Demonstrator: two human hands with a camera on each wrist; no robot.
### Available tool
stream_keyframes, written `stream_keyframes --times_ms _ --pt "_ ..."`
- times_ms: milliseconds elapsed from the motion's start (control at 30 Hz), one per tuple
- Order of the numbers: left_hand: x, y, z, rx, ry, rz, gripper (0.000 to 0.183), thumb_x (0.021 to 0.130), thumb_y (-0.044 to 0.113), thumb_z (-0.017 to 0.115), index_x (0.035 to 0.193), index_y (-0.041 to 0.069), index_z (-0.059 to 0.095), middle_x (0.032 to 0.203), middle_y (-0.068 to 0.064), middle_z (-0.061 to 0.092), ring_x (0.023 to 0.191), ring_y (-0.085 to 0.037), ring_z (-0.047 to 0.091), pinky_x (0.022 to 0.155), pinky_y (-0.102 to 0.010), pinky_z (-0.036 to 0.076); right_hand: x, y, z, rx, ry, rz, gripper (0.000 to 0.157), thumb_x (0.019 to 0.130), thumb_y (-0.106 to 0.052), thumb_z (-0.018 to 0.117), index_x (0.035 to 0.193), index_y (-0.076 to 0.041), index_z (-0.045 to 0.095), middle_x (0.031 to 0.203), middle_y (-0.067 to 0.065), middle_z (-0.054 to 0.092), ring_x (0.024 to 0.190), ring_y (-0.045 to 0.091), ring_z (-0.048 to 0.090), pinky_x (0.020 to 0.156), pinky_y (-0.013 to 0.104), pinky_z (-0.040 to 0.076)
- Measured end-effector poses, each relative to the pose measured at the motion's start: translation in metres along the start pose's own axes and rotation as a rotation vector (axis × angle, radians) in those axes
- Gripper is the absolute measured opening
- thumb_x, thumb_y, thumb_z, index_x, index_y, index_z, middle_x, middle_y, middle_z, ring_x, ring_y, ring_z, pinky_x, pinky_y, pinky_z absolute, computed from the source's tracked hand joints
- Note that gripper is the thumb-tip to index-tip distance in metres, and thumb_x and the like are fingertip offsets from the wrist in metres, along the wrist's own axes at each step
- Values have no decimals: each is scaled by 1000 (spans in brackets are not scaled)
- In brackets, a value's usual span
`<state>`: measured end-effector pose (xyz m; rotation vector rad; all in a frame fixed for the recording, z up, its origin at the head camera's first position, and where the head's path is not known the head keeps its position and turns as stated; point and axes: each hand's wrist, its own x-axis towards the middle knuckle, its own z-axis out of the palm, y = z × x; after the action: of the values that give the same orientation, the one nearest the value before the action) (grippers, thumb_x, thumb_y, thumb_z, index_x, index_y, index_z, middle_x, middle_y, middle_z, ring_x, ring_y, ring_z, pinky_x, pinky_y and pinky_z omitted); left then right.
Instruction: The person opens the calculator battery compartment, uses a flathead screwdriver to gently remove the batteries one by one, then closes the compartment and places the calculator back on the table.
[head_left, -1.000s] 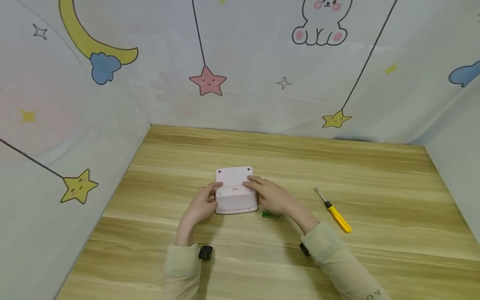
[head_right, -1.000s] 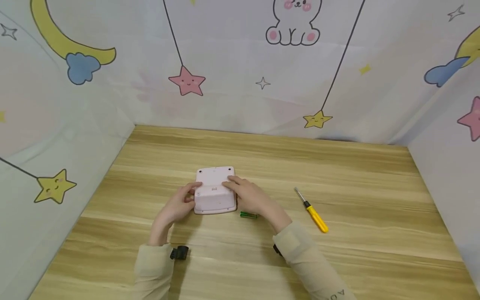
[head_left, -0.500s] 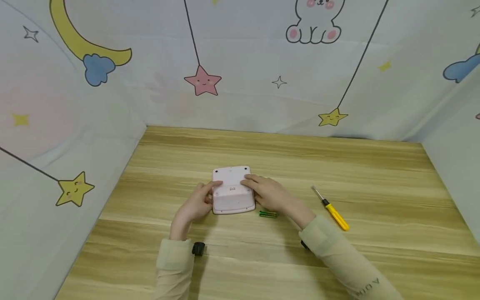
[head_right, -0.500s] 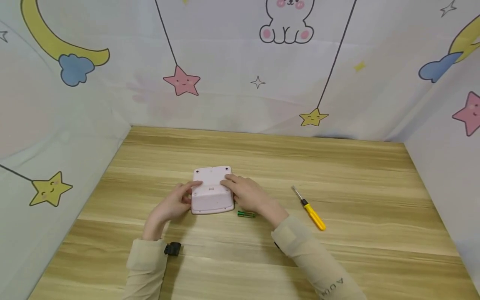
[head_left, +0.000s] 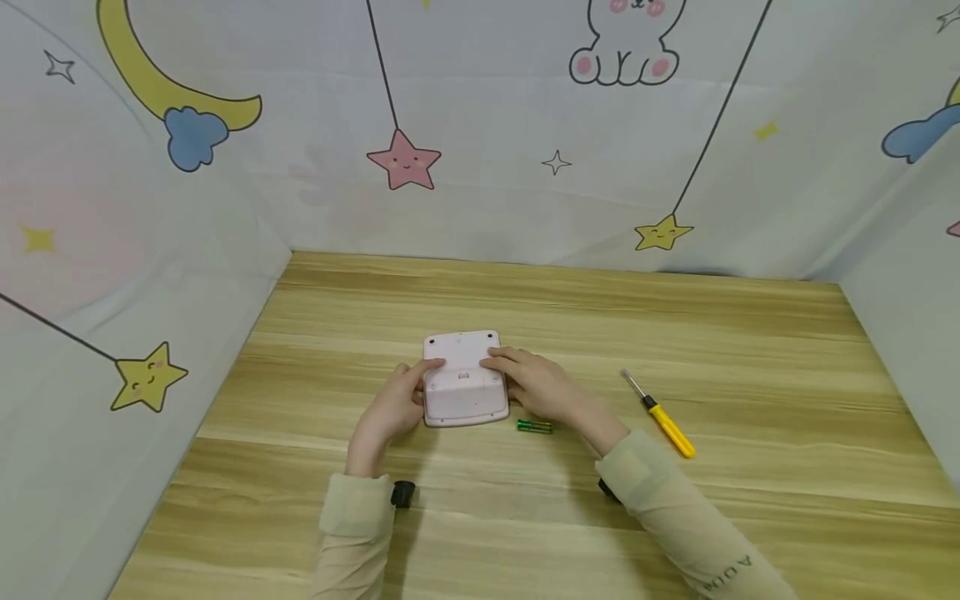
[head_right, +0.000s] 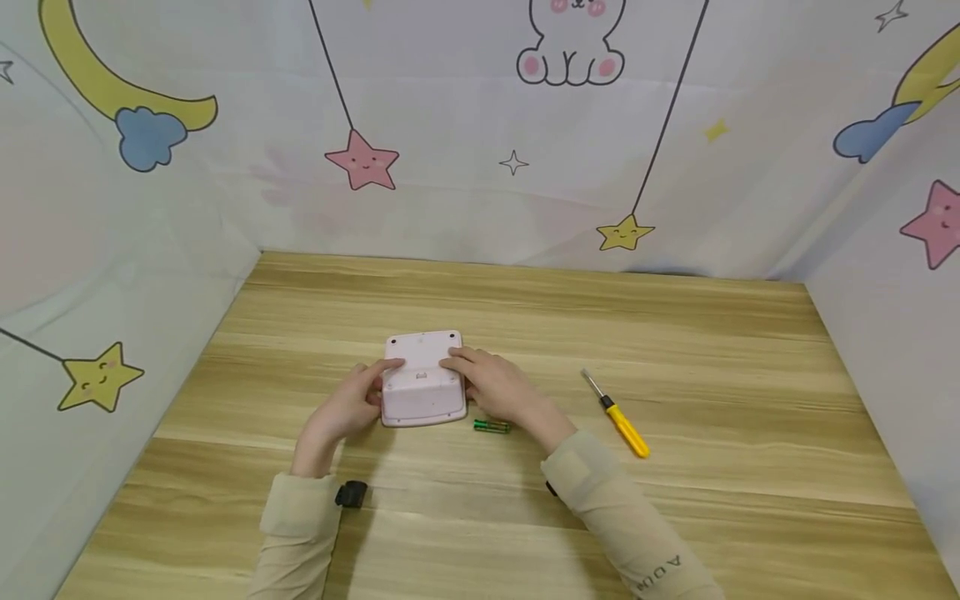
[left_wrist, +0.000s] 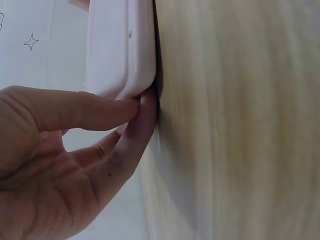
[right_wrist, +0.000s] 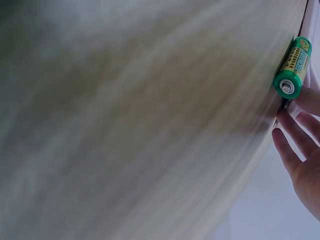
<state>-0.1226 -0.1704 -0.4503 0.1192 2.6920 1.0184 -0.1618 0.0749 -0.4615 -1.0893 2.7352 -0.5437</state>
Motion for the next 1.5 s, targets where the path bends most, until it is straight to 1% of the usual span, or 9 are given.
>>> stream_keyframes --times_ms 200,467,533,633,833,1067,1200,1333,1500 --pt "-2 2 1 15 -13 24 68 79 -18 53 140 12 50 96 -15 48 81 -22 47 66 -25 41 -1 2 -1 -24 -16 5 48 95 -15 58 141 -18 48 149 8 44 134 29 47 105 45 43" --pt "-3 -3 -2 36 11 81 63 80 -14 56 138 9 51 90 -13 44 73 -18 38 62 -26 34 1 2 -2 -24 -21 5 50 95 -17 59 143 -19 46 150 6 44 130 29 50 102 43 45" --pt "-4 -4 -3 41 15 86 62 80 -12 59 138 8 51 93 -14 46 74 -20 40 63 -27 35 1 3 -3 -14 -25 6 50 95 -17 59 143 -20 46 150 6 43 129 29 51 102 43 46" --pt "-4 -4 -4 46 21 101 62 79 -11 61 138 8 51 105 -17 51 79 -22 46 68 -30 39 1 3 -4 13 -24 16 50 95 -16 59 143 -20 46 150 5 43 128 29 52 102 43 46" --pt "-6 -5 -5 24 34 140 65 78 -13 59 138 9 50 120 -18 53 85 -23 53 72 -31 44 0 4 -8 65 -26 34 50 95 -17 59 143 -21 45 152 3 41 133 26 48 104 42 44" --pt "-7 -7 -3 31 92 176 57 81 -8 61 134 9 55 123 -19 55 92 -26 56 81 -39 48 -4 3 -12 120 -33 47 51 96 -15 57 144 -21 43 153 1 39 139 24 40 109 43 39" --pt "-8 -6 -2 -2 109 183 53 81 -8 61 132 7 57 121 -20 56 96 -28 60 84 -41 52 -6 3 -13 118 -28 52 49 97 -15 56 144 -20 44 152 0 41 140 22 40 111 42 37" --pt "-10 -5 -2 -16 119 189 53 80 -11 62 130 6 59 118 -21 57 95 -28 61 83 -40 53 -8 3 -12 122 -2 51 48 97 -14 55 143 -18 45 149 2 45 136 22 44 110 41 38" --pt "-12 -4 -2 -22 130 178 51 81 -8 65 129 6 60 118 -21 57 95 -29 62 83 -41 54 -10 3 -12 135 29 53 48 97 -13 55 143 -15 43 144 6 51 126 23 55 103 41 45"
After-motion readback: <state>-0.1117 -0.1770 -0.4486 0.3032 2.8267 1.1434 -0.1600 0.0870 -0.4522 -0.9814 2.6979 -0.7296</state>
